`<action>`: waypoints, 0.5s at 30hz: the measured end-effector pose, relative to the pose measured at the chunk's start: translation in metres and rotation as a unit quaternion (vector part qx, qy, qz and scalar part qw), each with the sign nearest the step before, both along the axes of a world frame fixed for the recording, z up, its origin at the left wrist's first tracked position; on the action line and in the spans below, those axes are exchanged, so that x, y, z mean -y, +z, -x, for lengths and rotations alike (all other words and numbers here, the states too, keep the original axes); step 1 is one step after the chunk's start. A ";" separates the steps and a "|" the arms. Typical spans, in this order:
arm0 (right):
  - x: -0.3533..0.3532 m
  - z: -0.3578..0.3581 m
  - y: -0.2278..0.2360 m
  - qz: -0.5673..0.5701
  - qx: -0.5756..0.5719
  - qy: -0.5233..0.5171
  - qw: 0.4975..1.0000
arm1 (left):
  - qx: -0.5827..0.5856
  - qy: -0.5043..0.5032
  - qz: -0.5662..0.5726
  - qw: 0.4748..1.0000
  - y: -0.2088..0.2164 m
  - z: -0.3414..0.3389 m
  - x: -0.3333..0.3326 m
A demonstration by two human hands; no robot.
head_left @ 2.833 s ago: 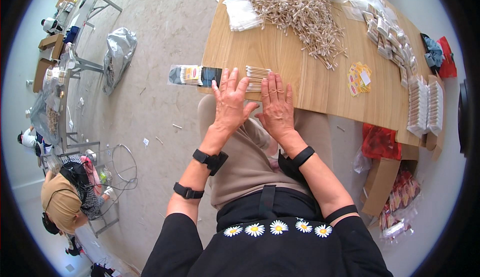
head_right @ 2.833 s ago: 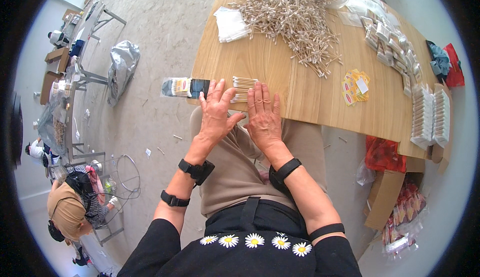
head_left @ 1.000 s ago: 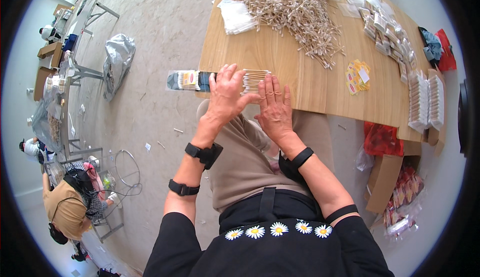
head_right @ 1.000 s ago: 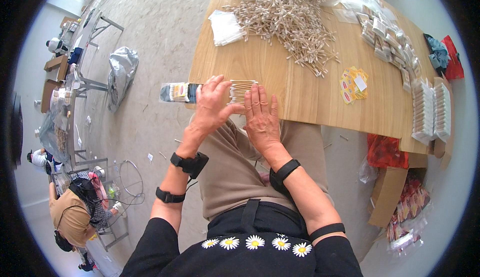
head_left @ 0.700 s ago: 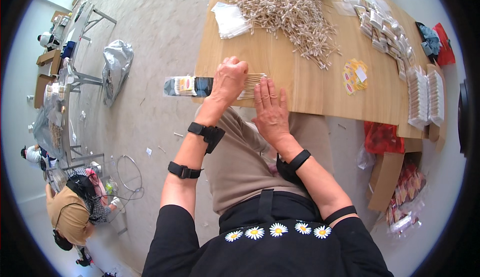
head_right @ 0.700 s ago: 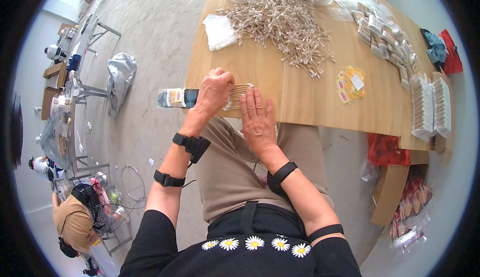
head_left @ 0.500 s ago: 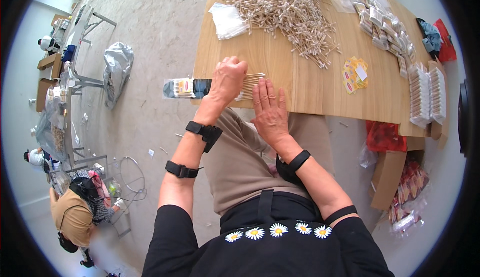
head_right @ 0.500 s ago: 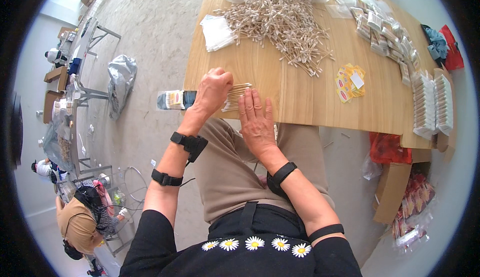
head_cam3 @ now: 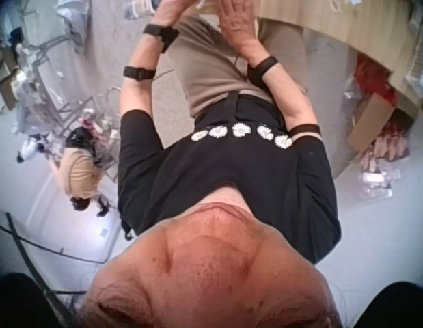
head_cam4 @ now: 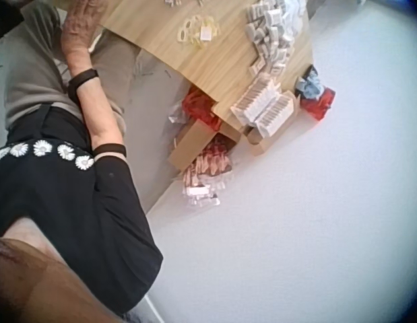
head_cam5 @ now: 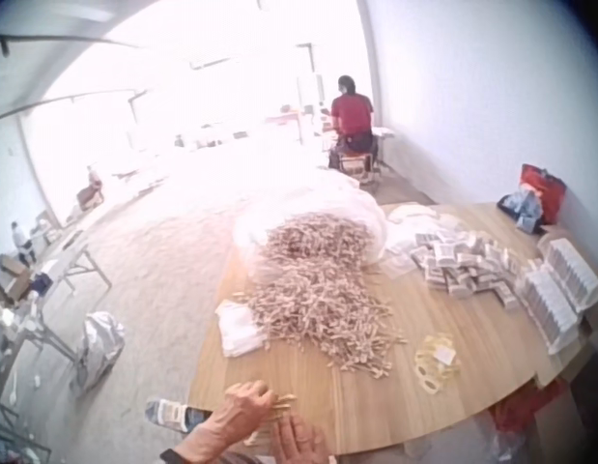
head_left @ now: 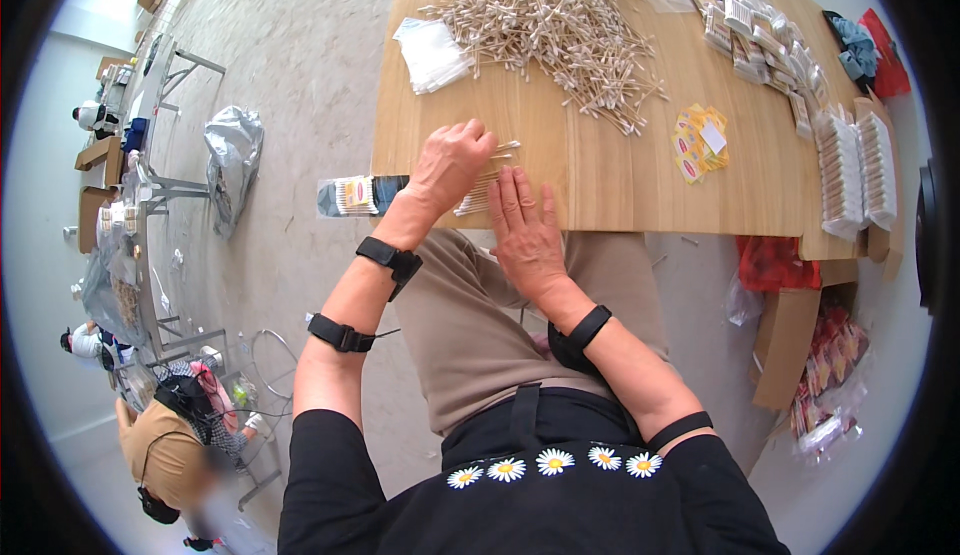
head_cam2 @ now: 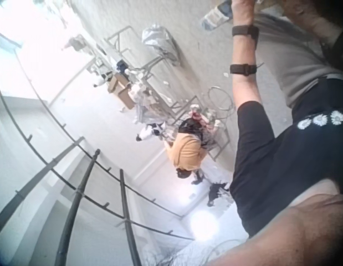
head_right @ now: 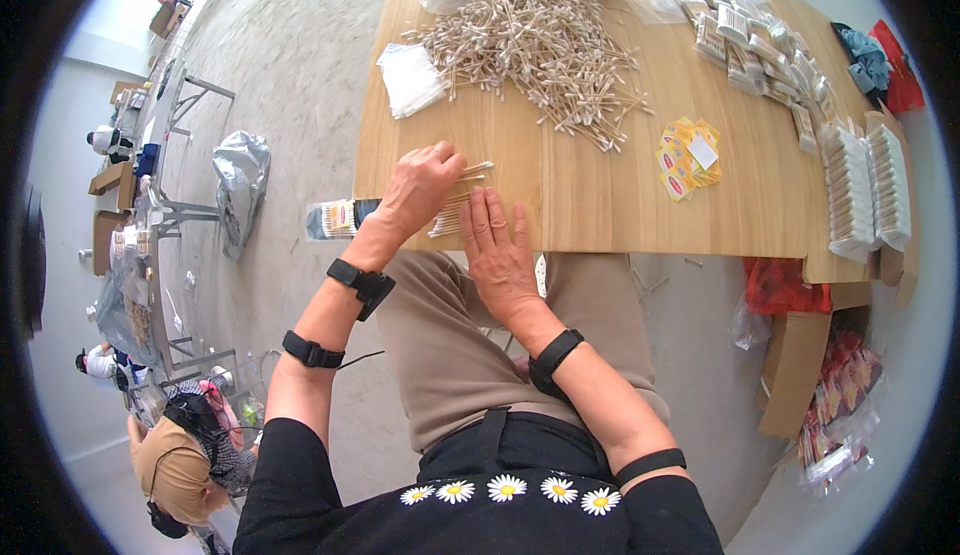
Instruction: The person removes a bundle of cotton swabs from a plastic bag, aligns them into a row on the table, and secures them with a sticker. They then place the assembled unit into a small plastic bag.
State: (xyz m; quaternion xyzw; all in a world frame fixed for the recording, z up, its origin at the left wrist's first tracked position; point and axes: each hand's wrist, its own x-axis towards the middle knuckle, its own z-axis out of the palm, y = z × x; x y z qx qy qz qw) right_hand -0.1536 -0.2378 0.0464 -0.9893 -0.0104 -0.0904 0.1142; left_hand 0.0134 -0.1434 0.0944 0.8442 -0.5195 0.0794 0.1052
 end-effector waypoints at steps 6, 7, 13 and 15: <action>-0.002 0.001 0.002 -0.011 -0.015 -0.002 1.000 | -0.025 -0.045 -0.008 0.999 0.005 0.003 0.031; -0.001 0.001 0.003 -0.011 -0.016 -0.003 1.000 | -0.031 -0.056 -0.005 0.998 0.006 0.003 0.034; 0.006 -0.002 0.028 -0.034 -0.079 0.015 0.996 | -0.049 -0.071 -0.002 0.996 0.007 0.003 0.030; 0.009 -0.003 0.027 0.006 -0.048 0.014 0.999 | -0.058 -0.069 -0.007 0.996 0.009 0.003 0.027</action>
